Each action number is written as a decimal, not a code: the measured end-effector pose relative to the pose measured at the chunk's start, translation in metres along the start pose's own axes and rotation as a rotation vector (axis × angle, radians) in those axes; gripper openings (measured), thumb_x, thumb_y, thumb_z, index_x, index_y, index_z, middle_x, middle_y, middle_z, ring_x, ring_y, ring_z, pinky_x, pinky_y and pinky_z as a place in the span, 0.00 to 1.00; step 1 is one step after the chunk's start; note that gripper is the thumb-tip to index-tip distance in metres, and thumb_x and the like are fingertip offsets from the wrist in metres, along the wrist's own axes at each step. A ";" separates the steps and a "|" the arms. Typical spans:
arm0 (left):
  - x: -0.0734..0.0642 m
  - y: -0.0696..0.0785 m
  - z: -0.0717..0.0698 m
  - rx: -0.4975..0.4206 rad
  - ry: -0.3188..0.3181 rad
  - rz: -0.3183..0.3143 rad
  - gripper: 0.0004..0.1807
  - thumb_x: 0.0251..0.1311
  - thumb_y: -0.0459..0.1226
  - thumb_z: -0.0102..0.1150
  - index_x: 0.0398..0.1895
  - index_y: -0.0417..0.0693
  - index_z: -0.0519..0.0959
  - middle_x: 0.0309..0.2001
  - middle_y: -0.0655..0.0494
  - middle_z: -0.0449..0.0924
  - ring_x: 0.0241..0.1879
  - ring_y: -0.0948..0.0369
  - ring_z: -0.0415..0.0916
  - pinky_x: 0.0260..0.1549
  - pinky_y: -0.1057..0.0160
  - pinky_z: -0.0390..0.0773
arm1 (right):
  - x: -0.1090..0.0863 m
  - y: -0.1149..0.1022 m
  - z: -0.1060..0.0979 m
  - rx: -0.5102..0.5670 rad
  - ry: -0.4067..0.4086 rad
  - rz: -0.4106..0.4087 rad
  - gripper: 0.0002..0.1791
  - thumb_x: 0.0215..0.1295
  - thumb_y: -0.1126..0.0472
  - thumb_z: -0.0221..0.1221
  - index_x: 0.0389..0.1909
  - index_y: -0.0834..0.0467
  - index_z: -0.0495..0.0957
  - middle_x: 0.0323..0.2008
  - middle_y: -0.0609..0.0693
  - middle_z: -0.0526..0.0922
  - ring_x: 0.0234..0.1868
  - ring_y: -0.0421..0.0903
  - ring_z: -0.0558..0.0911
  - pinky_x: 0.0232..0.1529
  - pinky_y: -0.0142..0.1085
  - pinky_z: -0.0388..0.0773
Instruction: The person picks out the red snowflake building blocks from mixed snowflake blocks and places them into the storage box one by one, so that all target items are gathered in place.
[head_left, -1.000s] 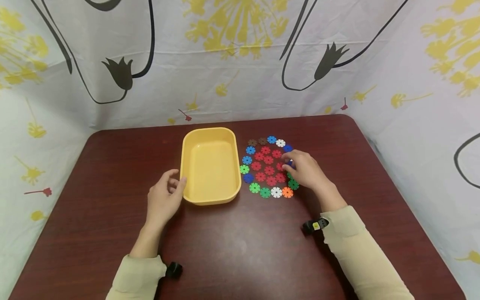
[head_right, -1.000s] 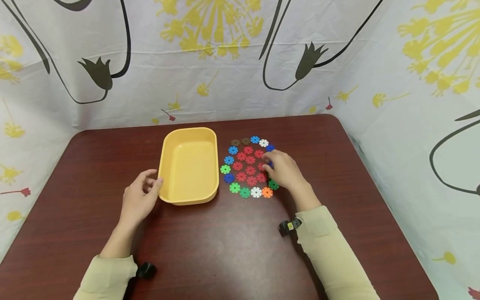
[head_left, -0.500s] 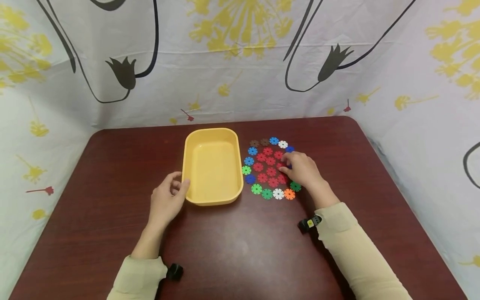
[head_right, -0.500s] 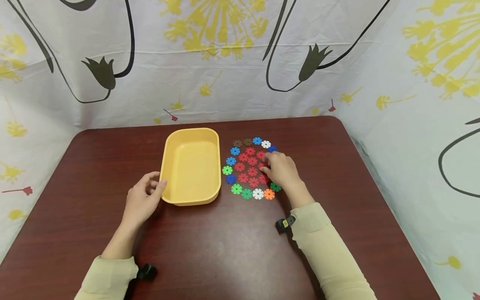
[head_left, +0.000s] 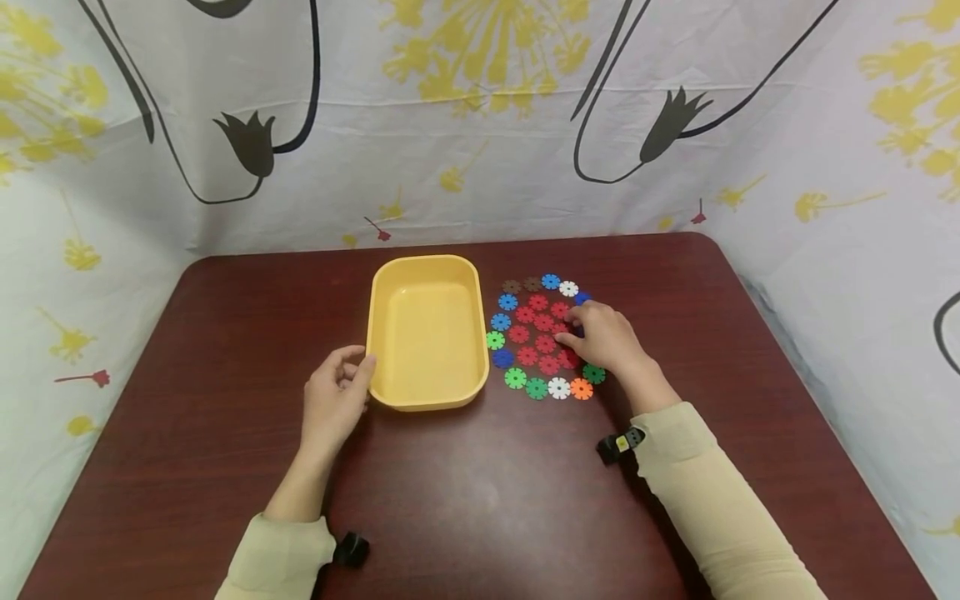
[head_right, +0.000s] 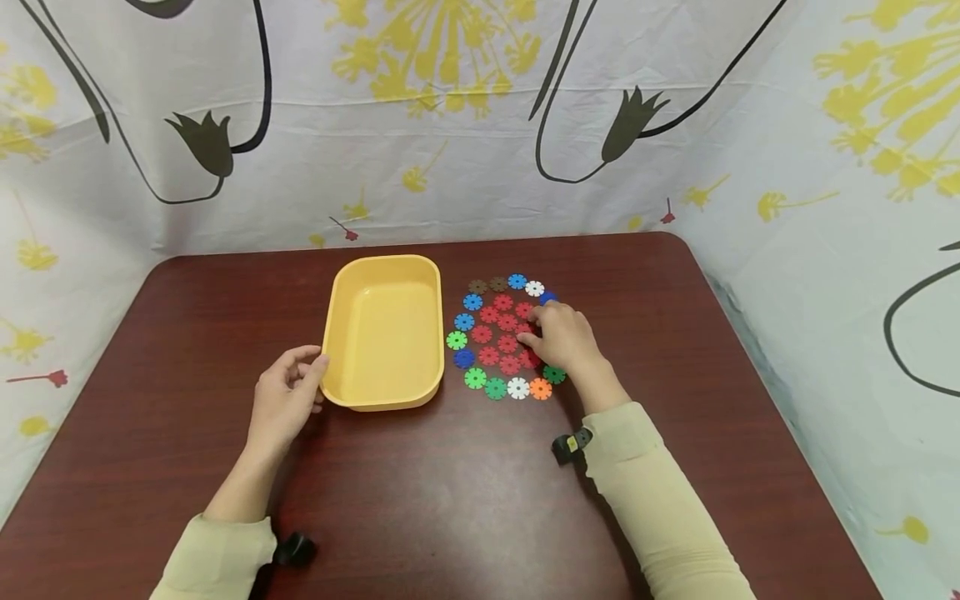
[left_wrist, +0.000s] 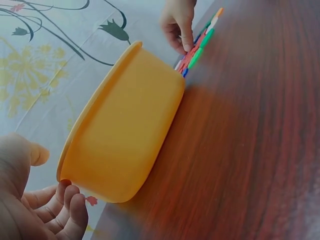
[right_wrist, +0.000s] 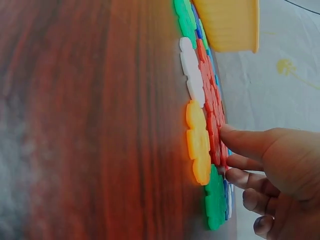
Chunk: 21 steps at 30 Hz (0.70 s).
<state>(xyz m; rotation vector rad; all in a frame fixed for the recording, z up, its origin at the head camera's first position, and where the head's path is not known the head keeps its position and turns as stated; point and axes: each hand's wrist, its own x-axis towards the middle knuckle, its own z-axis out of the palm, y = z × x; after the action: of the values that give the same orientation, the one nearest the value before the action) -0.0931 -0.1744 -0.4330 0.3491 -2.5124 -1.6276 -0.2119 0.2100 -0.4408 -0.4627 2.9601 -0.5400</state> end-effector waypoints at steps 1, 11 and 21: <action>-0.001 0.000 0.000 0.002 -0.002 -0.006 0.23 0.71 0.48 0.59 0.60 0.42 0.77 0.33 0.44 0.81 0.24 0.54 0.79 0.21 0.66 0.82 | 0.000 0.000 0.000 0.002 -0.002 -0.001 0.24 0.67 0.52 0.67 0.56 0.65 0.81 0.48 0.61 0.83 0.50 0.57 0.81 0.51 0.56 0.80; -0.007 0.000 0.000 0.032 -0.033 -0.030 0.23 0.72 0.49 0.58 0.62 0.44 0.76 0.35 0.44 0.82 0.26 0.55 0.78 0.22 0.67 0.82 | 0.006 -0.003 -0.006 0.061 -0.105 0.002 0.16 0.67 0.57 0.67 0.47 0.65 0.79 0.43 0.59 0.79 0.44 0.55 0.77 0.48 0.52 0.79; -0.011 -0.003 0.001 0.002 -0.071 -0.076 0.24 0.72 0.48 0.57 0.64 0.44 0.73 0.33 0.48 0.80 0.25 0.60 0.75 0.23 0.67 0.82 | 0.010 -0.005 -0.012 0.099 -0.188 0.015 0.13 0.67 0.58 0.67 0.40 0.62 0.75 0.39 0.57 0.75 0.41 0.53 0.71 0.40 0.45 0.73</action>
<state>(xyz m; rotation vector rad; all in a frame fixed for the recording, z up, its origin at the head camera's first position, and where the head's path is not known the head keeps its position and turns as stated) -0.0821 -0.1720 -0.4361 0.3989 -2.5827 -1.6948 -0.2214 0.2068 -0.4281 -0.4536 2.7422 -0.6025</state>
